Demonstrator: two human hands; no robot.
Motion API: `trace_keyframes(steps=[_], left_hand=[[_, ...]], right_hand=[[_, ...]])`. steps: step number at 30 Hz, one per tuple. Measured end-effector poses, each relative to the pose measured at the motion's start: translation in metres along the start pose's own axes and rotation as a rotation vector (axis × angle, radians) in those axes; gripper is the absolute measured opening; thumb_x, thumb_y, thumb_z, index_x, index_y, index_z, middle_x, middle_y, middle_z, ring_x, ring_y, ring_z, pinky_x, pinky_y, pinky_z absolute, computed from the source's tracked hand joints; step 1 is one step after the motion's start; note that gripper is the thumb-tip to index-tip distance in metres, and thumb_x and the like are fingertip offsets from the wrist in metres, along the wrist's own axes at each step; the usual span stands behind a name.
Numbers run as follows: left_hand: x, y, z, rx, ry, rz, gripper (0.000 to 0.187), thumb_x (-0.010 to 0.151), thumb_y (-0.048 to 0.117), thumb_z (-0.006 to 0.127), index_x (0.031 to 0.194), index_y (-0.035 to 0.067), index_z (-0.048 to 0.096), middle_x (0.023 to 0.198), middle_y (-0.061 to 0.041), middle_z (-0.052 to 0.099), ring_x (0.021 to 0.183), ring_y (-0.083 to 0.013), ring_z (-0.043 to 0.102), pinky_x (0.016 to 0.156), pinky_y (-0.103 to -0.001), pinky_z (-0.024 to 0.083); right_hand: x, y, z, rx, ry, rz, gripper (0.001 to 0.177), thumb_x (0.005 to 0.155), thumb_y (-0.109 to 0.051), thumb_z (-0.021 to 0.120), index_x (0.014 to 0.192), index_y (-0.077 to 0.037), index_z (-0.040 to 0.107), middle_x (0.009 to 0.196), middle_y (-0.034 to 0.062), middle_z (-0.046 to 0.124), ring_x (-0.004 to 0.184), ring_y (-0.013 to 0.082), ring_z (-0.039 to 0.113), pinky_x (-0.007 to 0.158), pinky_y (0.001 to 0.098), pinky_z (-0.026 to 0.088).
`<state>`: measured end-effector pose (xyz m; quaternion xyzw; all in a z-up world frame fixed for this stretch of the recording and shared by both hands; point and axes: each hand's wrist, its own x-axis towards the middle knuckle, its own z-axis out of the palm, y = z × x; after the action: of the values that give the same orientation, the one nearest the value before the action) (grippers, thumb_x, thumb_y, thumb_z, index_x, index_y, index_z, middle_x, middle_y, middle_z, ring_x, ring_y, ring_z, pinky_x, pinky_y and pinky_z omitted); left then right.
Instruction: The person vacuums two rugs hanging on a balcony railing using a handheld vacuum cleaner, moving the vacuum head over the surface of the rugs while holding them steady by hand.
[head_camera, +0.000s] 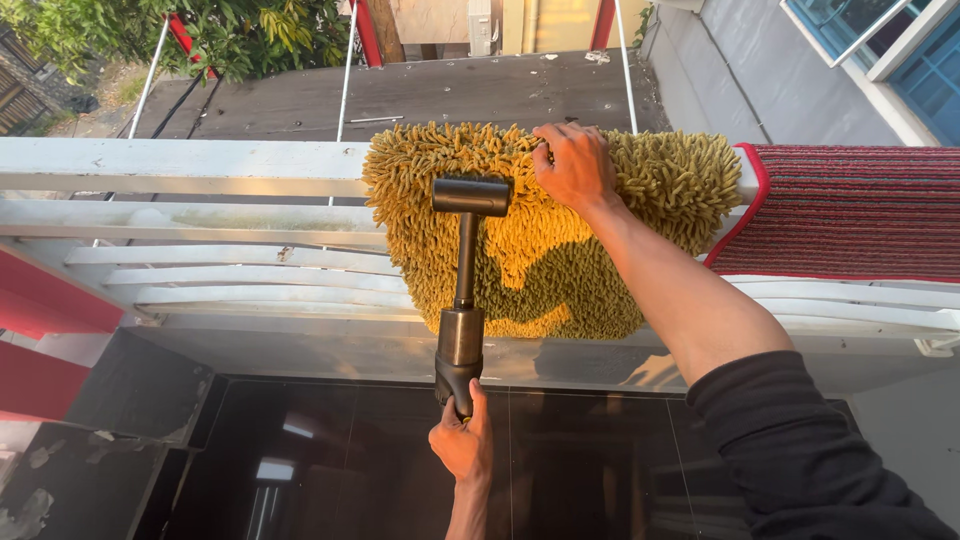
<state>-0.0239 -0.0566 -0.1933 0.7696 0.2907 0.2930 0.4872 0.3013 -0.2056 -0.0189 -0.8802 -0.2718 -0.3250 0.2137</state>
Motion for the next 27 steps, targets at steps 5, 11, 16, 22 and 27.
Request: trace_keyframes(steps=[5, 11, 16, 22, 27], left_hand=[[-0.011, -0.015, -0.003, 0.058, -0.003, -0.033, 0.047, 0.088, 0.044, 0.071, 0.072, -0.001, 0.072, 0.045, -0.010, 0.057, 0.038, -0.0220, 0.055, 0.046, -0.037, 0.044], [-0.017, -0.027, -0.004, 0.064, -0.038, -0.098, 0.050, 0.088, 0.046, 0.070, 0.069, 0.000, 0.071, 0.044, -0.007, 0.057, 0.037, -0.0199, 0.055, 0.046, -0.035, 0.045], [-0.025, -0.023, -0.008, 0.063, -0.015, -0.079, 0.050, 0.088, 0.045, 0.070, 0.068, 0.000, 0.071, 0.042, -0.006, 0.056, 0.037, -0.0169, 0.055, 0.044, -0.034, 0.043], [-0.017, 0.019, -0.003, -0.042, -0.029, -0.058, 0.049, 0.091, 0.042, 0.070, 0.071, -0.002, 0.070, 0.044, -0.010, 0.053, 0.039, -0.0191, 0.052, 0.045, -0.035, 0.041], [0.008, 0.065, 0.007, -0.125, -0.015, 0.019, 0.047, 0.091, 0.044, 0.067, 0.076, -0.001, 0.072, 0.047, -0.008, 0.061, 0.041, -0.0165, 0.061, 0.046, -0.034, 0.046]], right_hand=[[0.000, 0.002, 0.000, -0.011, 0.001, 0.001, 0.029, 0.093, -0.013, 0.055, 0.113, -0.004, 0.075, 0.108, 0.0184, 0.076, 0.096, 0.0326, 0.070, 0.097, 0.0496, 0.048], [0.000, 0.008, 0.008, -0.001, -0.025, 0.010, 0.030, 0.094, -0.014, 0.055, 0.114, -0.004, 0.075, 0.109, 0.0182, 0.076, 0.095, 0.0305, 0.071, 0.098, 0.0499, 0.048], [0.000, 0.003, 0.000, 0.024, -0.037, 0.033, 0.032, 0.095, -0.016, 0.051, 0.113, -0.005, 0.075, 0.108, 0.0184, 0.076, 0.093, 0.0294, 0.071, 0.094, 0.0482, 0.050], [0.001, -0.007, -0.025, 0.293, 0.036, 0.033, 0.039, 0.101, -0.027, 0.047, 0.116, -0.003, 0.074, 0.110, 0.0209, 0.075, 0.095, 0.0352, 0.071, 0.089, 0.0469, 0.052], [0.003, -0.012, -0.031, 0.392, 0.034, 0.082, 0.044, 0.101, -0.034, 0.046, 0.118, -0.004, 0.072, 0.107, 0.0209, 0.075, 0.093, 0.0355, 0.073, 0.085, 0.0463, 0.055]])
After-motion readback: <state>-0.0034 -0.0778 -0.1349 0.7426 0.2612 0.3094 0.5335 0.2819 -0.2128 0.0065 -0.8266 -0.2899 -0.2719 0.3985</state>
